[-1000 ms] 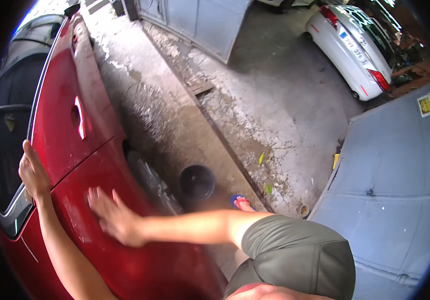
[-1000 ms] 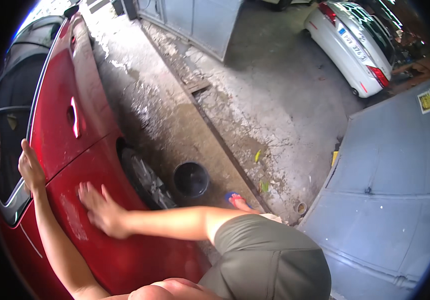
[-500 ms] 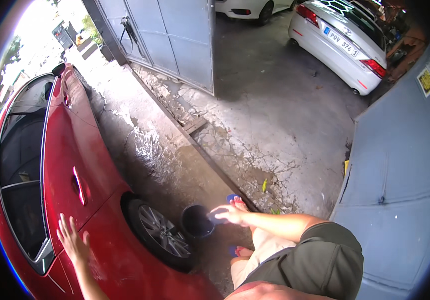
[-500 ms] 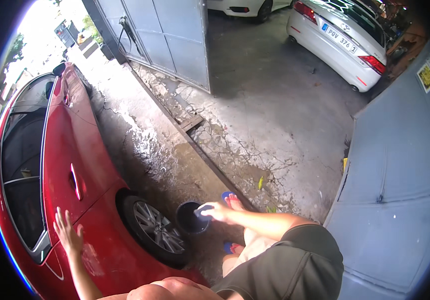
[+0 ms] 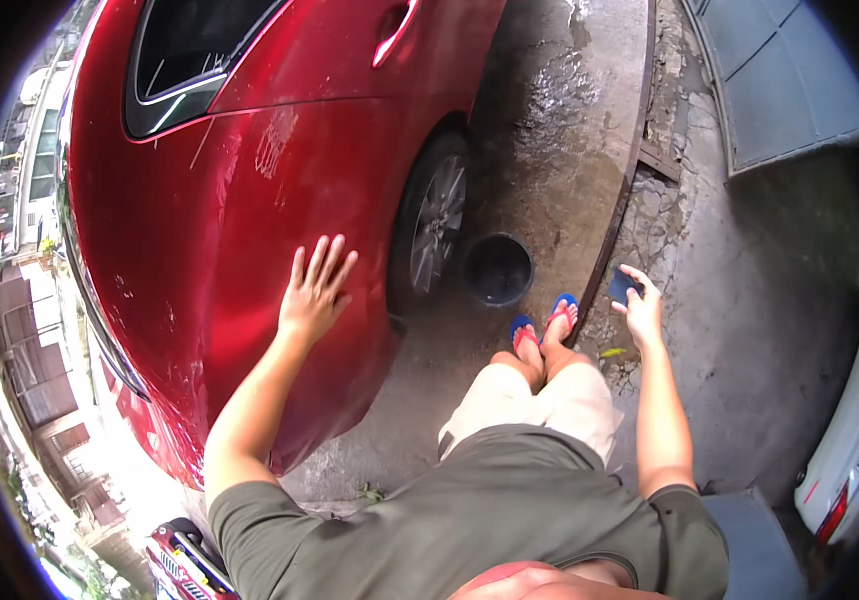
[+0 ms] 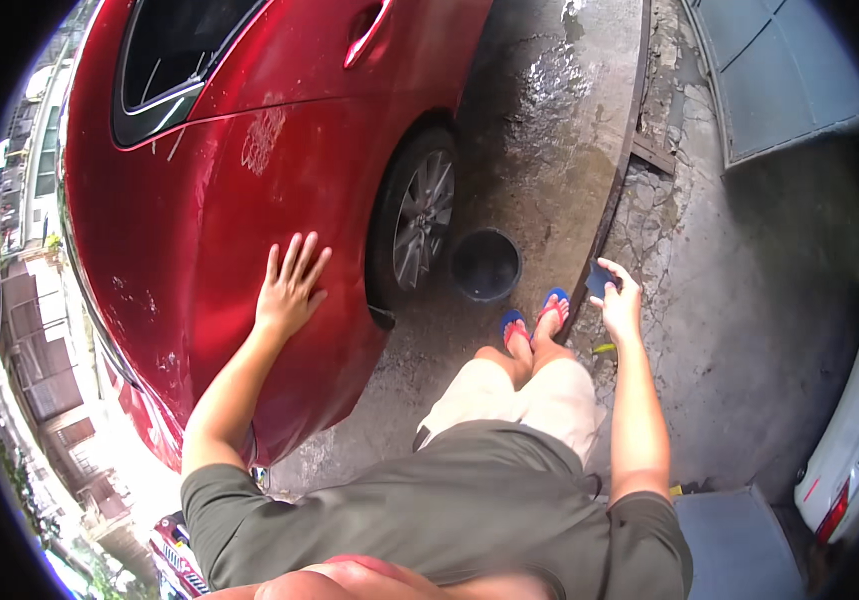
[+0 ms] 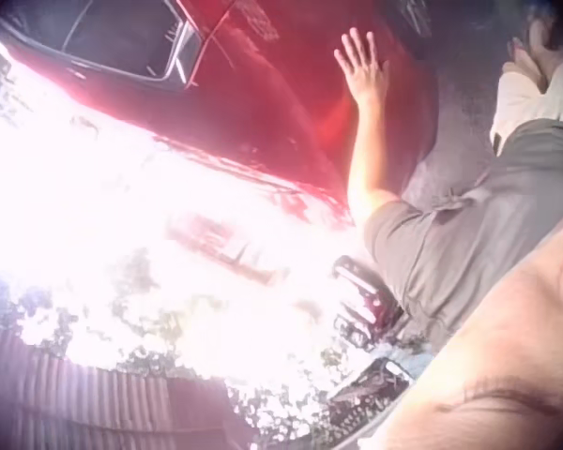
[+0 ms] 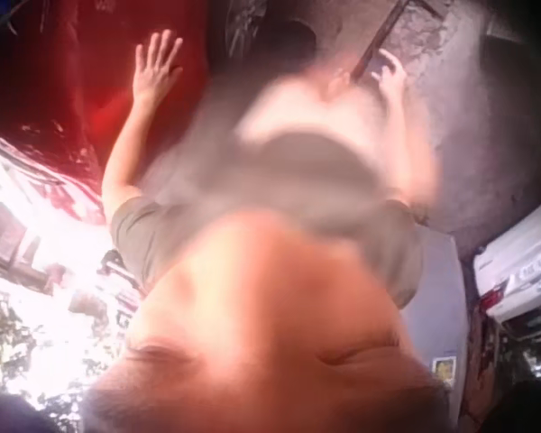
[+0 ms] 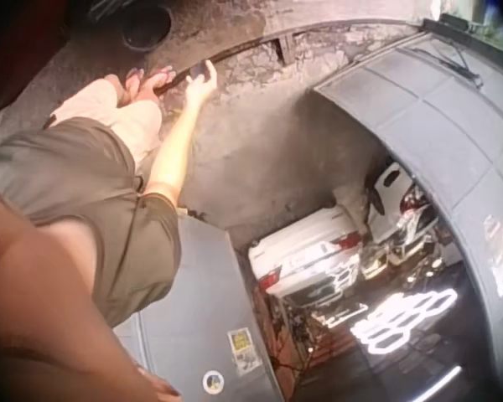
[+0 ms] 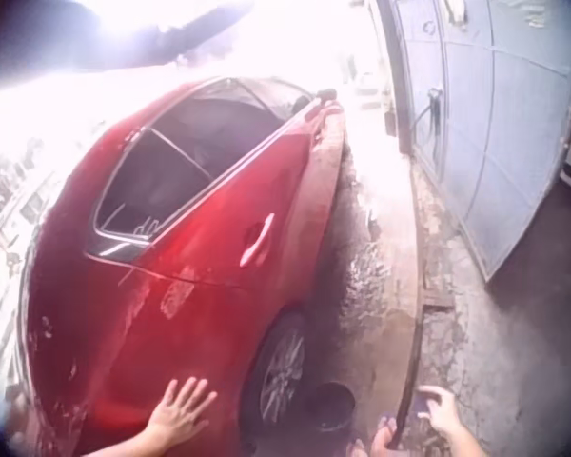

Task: The person sands the rear fender of a red car using sandpaper and a bucket of water, repeatedly dipping the sandpaper and scrubbing the surface.

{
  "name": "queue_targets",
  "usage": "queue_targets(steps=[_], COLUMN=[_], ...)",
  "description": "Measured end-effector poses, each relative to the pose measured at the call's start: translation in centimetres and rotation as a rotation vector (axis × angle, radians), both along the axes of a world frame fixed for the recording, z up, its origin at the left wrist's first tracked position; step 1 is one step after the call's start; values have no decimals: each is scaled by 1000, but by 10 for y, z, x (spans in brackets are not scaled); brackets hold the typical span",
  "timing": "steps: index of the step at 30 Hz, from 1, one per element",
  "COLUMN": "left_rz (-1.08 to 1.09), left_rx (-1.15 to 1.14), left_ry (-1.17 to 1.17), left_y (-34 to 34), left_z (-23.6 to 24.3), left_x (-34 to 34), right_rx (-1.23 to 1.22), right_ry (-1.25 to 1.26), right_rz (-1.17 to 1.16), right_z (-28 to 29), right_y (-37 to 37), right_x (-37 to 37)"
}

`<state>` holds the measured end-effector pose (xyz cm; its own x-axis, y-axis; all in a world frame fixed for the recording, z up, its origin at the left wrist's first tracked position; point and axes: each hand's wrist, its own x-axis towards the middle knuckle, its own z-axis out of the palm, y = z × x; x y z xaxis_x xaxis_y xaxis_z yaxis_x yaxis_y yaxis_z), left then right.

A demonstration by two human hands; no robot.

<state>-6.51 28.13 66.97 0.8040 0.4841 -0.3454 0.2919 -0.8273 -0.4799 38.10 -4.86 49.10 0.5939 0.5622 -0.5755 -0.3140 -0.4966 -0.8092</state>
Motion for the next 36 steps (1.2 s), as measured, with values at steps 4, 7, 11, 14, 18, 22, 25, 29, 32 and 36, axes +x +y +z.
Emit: queue_targets(steps=[4,7,11,14,18,22,25,29,32,36], left_rz=[131,312,634,633,443,445,357,400,585,992], left_rx=[39,334,856,898,908,992,992,1150,959,-386], left_ry=[46,-166,-589,-548,-349,-284,-187,-258,-599,-868], left_y=[-82,-90,-61,-52,-55,-57,-61,-96,-126,-179], left_z=[12,34,19,-60,-171,-179,-195,-261,-366,-521], left_x=[-56,-37,-23,24,72,69,56,11,32,89], right_rx=[-47,-62,-278,-187,-254,-287,-344,-315,-338,-388], right_ry=[105,190,213,319,293,286,367,516,581,691], right_rz=[159,265,391,488,791,795,666,514,375,351], right_z=[-31,-89,-165,-260,-346,-445,-519,-588,-611,-583], right_y=[9,23,70,94,152,187,197,220,221,182], right_x=[-12,-21,-62,-99,-134,-153,-173,-188,-178,-195])
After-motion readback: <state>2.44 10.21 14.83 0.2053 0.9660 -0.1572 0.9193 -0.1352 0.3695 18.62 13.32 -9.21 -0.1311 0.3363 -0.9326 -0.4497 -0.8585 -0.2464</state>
